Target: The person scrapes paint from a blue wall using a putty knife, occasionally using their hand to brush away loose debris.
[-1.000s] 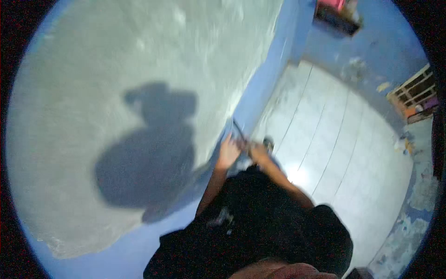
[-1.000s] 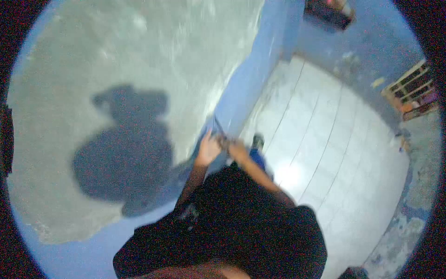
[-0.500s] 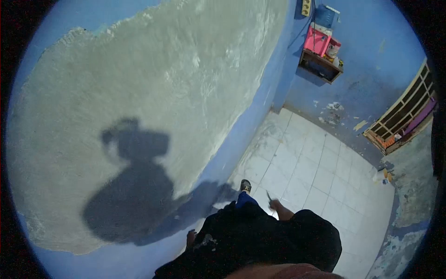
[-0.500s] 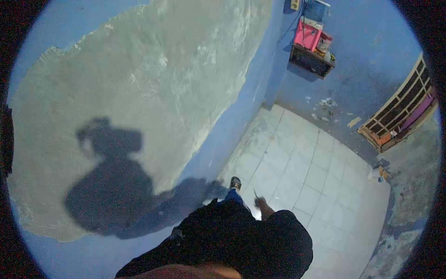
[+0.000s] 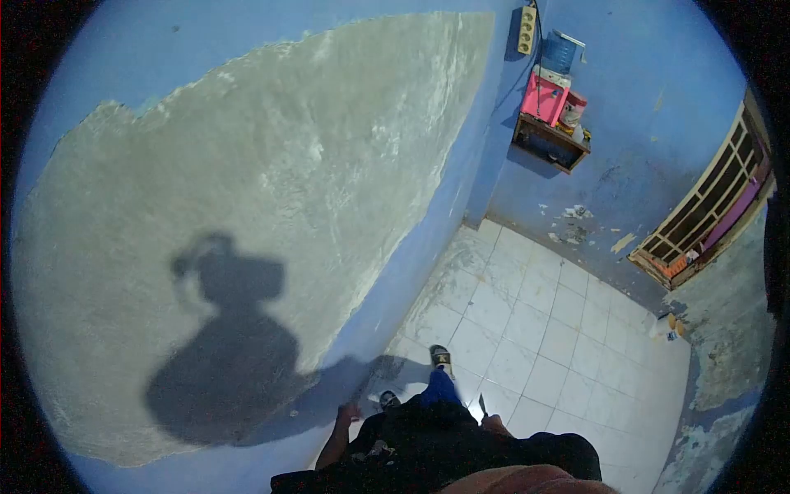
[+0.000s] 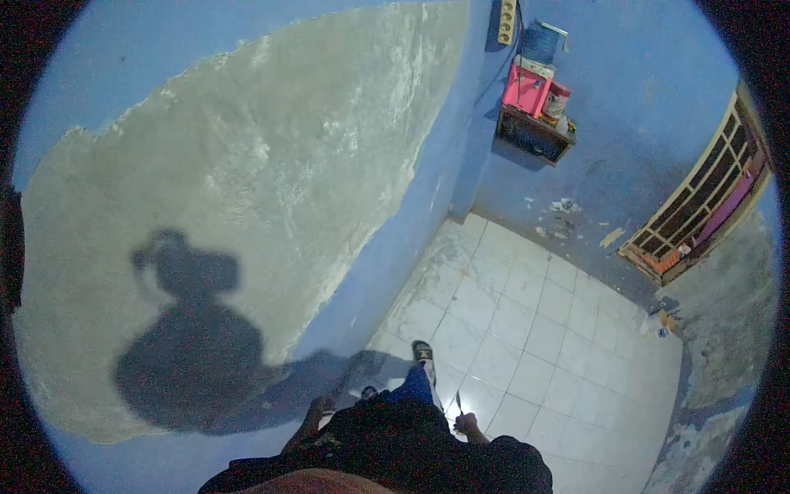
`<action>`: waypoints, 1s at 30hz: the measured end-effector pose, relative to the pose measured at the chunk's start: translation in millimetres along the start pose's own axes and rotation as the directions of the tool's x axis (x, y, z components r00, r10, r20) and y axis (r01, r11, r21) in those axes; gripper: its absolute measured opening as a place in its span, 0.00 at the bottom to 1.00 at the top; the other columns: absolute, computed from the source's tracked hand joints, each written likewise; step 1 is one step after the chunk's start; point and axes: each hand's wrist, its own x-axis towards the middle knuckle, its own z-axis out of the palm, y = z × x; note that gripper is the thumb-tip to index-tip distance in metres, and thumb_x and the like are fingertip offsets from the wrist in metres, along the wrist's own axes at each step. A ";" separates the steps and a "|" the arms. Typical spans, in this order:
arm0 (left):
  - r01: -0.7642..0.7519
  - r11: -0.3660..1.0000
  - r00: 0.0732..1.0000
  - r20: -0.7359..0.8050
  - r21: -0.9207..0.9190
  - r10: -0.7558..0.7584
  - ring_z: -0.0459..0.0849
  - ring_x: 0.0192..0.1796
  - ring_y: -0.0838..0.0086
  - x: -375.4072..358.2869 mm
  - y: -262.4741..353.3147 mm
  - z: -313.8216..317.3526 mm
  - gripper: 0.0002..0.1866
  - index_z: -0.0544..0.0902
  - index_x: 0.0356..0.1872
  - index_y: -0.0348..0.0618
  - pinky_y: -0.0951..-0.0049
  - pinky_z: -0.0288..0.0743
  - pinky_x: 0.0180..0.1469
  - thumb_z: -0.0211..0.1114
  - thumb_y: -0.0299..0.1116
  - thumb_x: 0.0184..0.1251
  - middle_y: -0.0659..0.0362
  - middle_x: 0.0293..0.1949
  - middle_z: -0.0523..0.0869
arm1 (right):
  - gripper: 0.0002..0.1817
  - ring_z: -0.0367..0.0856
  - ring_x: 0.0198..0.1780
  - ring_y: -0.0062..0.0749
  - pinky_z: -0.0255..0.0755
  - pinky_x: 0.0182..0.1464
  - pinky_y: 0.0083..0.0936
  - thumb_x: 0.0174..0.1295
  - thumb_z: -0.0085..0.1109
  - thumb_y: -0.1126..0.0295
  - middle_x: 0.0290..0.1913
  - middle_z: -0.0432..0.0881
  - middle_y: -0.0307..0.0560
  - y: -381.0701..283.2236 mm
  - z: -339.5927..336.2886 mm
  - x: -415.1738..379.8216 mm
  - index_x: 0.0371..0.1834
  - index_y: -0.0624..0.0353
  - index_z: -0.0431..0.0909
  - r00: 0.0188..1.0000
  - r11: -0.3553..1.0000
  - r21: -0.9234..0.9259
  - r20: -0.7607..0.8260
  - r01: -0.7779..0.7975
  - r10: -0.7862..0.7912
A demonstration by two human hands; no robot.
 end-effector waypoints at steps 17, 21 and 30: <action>-0.200 0.801 0.930 -0.149 0.565 0.337 0.69 0.56 0.55 61.1 76.4 312.3 0.29 0.68 0.57 0.42 0.52 0.61 0.53 0.51 0.55 0.65 0.49 0.56 0.69 | 0.13 0.77 0.15 0.31 0.68 0.13 0.27 0.60 0.58 0.63 0.19 0.78 0.48 -52.2 -154.3 73.3 0.27 0.62 0.75 0.945 0.777 0.579 -0.323 0.247 -0.059; -0.378 0.450 0.632 -0.130 0.809 0.764 0.62 0.63 0.53 52.2 132.5 390.6 0.31 0.64 0.62 0.43 0.50 0.56 0.60 0.53 0.53 0.65 0.48 0.63 0.63 | 0.22 0.70 0.10 0.31 0.61 0.11 0.27 0.59 0.58 0.62 0.12 0.73 0.43 125.9 -118.4 188.3 0.09 0.55 0.68 0.989 0.990 -0.050 -0.058 0.135 -0.137; 0.104 0.303 -0.455 -0.226 0.947 0.861 0.36 0.74 0.46 -45.2 415.9 380.5 0.46 0.48 0.71 0.37 0.43 0.32 0.71 0.57 0.56 0.63 0.37 0.72 0.38 | 0.20 0.68 0.09 0.30 0.60 0.12 0.26 0.58 0.57 0.63 0.10 0.71 0.38 138.8 -198.5 189.0 0.09 0.52 0.66 0.996 0.781 0.620 0.008 -0.073 0.086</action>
